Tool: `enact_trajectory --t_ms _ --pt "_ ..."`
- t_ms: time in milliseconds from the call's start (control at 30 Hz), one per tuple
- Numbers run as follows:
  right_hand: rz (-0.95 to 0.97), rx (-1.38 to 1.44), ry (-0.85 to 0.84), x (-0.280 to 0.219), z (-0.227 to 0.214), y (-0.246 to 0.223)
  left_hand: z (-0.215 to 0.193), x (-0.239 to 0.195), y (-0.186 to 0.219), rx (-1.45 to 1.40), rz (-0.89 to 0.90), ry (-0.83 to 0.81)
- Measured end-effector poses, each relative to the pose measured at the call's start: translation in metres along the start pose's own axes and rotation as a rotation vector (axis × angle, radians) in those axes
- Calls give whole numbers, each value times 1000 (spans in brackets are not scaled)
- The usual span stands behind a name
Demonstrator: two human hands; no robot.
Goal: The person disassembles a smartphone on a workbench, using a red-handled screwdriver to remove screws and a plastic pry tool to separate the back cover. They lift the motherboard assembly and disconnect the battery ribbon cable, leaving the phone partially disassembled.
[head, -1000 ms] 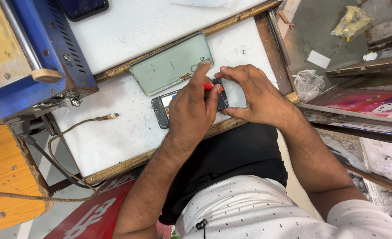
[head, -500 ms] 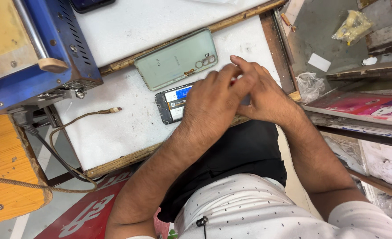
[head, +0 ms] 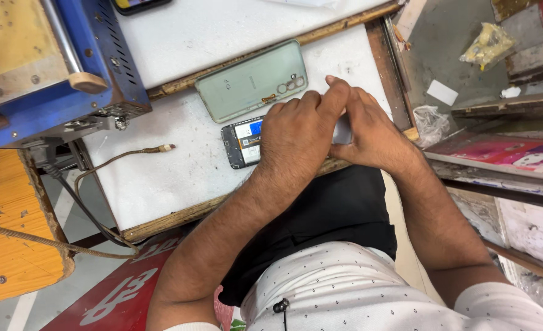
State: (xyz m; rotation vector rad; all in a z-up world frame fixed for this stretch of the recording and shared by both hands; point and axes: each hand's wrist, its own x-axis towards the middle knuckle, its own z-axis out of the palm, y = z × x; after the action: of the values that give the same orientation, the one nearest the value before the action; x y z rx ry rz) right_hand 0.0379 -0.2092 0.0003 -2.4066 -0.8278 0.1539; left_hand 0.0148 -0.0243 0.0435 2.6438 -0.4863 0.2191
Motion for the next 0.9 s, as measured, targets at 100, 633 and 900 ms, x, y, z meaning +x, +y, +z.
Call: enact_trajectory --t_ms 100,633,900 --pt "56 61 -53 0 -1 2 -4 -2 -2 -137 191 134" --pt "-19 -17 -17 2 1 3 -2 -3 -14 -32 145 94" --pt "7 7 -29 3 1 1 -8 -2 -13 -62 207 223"
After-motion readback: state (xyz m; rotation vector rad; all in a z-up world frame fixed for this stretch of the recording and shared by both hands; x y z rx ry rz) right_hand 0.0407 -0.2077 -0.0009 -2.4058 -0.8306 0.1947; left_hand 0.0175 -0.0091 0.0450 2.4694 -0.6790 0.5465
